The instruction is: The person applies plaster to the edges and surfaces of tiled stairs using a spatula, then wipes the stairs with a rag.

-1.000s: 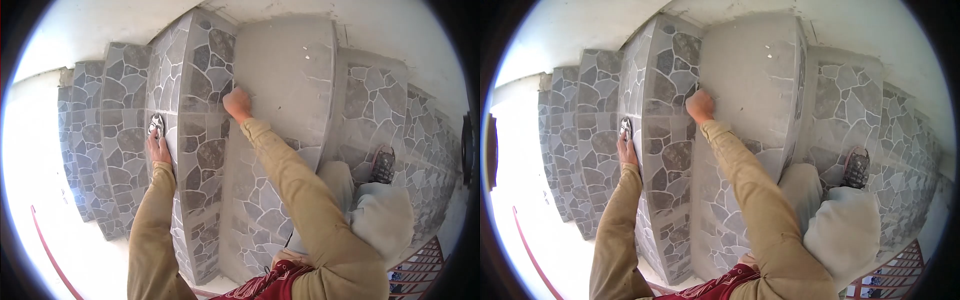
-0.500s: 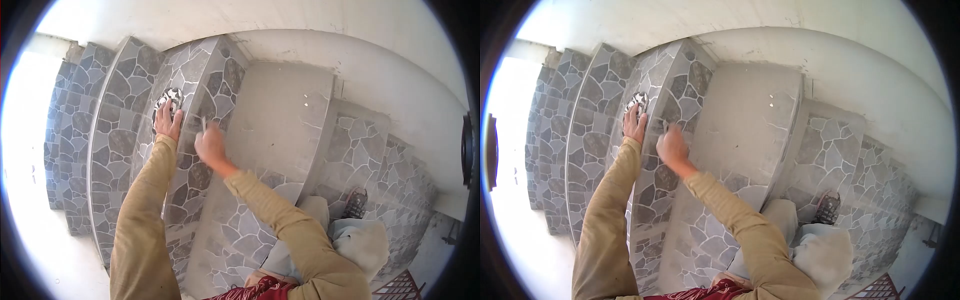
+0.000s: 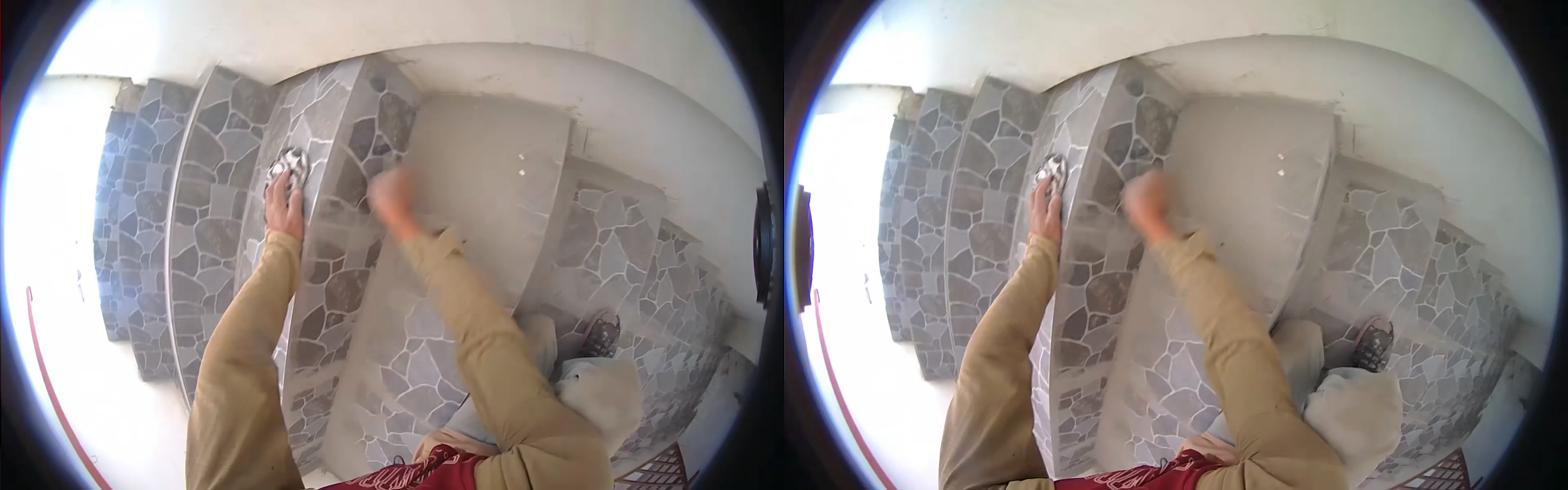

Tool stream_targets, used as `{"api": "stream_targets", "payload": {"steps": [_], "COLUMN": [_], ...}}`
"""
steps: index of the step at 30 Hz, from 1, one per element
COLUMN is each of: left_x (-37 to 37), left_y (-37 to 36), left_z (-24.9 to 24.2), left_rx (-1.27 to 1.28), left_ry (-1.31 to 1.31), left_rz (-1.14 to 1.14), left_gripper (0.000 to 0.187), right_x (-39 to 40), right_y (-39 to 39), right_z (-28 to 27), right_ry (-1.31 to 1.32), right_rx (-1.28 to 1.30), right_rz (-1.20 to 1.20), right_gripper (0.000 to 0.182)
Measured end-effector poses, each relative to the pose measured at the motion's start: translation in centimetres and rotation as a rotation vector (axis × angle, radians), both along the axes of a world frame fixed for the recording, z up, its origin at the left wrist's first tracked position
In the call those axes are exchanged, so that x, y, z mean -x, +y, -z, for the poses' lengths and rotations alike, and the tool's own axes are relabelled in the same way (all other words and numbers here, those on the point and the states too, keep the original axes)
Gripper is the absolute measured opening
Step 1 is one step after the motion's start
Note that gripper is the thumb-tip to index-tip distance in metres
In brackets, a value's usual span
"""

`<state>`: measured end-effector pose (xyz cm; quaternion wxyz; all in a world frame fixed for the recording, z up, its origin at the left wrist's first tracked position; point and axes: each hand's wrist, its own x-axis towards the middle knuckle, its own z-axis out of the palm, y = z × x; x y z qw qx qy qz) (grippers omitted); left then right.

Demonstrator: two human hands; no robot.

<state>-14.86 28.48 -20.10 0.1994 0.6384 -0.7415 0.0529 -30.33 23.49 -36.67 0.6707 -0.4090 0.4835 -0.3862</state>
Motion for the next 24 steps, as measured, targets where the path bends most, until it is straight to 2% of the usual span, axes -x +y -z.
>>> {"api": "stream_targets", "payload": {"steps": [1, 2, 4, 5, 7, 10, 11, 12, 14, 15, 17, 19, 21, 23, 24], "left_x": [-0.6, -1.0, -0.9, -1.0, -0.4, -0.1, -0.5, -1.6, -2.0, -1.0, -0.2, -0.9, -0.7, -0.7, -0.6], "left_y": [0.0, 0.2, 0.4, 0.3, 0.4, 0.5, 0.2, 0.1, -0.2, 0.4, 0.6, 0.0, 0.1, 0.2, 0.2], "left_z": [0.2, 0.4, 0.7, 0.6, 0.0, -0.3, 0.0, 0.3, 0.6, 0.4, 1.0, 1.0, 1.2, 1.5, 1.6], "left_rx": [-0.005, -0.016, -0.024, -0.029, -0.053, -0.058, -0.054, -0.060, 0.018, -0.030, 0.014, 0.085, 0.118, 0.121, 0.108], "left_ry": [-0.002, -0.007, 0.024, -0.009, -0.024, -0.009, -0.023, -0.020, -0.184, -0.040, -0.026, -0.036, 0.001, -0.007, -0.010], "left_rz": [0.014, 0.017, -0.013, 0.000, -0.028, -0.027, -0.016, -0.027, 0.116, 0.016, -0.014, -0.033, -0.054, -0.098, -0.139], "left_gripper": [0.049, 0.049, 0.051, 0.051, 0.052, 0.051, 0.051, 0.051, 0.051, 0.049, 0.048, 0.046, 0.047, 0.048, 0.048], "right_x": [1.3, 0.8, 0.0, 0.2, 6.3, 6.2, 2.8, 1.3, -0.6, 0.3, 4.8, 3.4, 2.8, 6.6, 7.9], "right_y": [4.7, 6.0, 6.9, 4.7, -2.0, -3.8, -2.8, -1.5, 0.9, -0.7, -3.5, -4.4, -4.6, -2.6, -1.9], "right_z": [-7.3, -8.6, -9.9, -8.1, -4.9, -2.1, -2.4, -3.7, -5.3, -4.1, -0.2, 2.2, 4.2, 2.4, 3.0], "right_ry": [0.165, 0.175, 0.205, 0.250, 0.121, 0.196, 0.428, 0.431, 0.380, 0.458, 0.296, 0.479, 0.550, 0.538, 0.535], "right_rx": [0.093, 0.080, 0.454, 0.386, -0.068, 0.001, 0.230, 0.227, 0.327, 0.156, -0.034, 0.074, 0.116, 0.178, 0.210], "right_rz": [0.287, 0.282, 0.446, 0.600, 0.097, 0.210, 0.326, 0.314, 0.650, 0.531, 0.065, 0.256, 0.415, 0.256, 0.282], "right_gripper": [0.023, 0.023, 0.023, 0.023, 0.027, 0.028, 0.027, 0.027, 0.030, 0.033, 0.035, 0.031, 0.034, 0.037, 0.036]}}
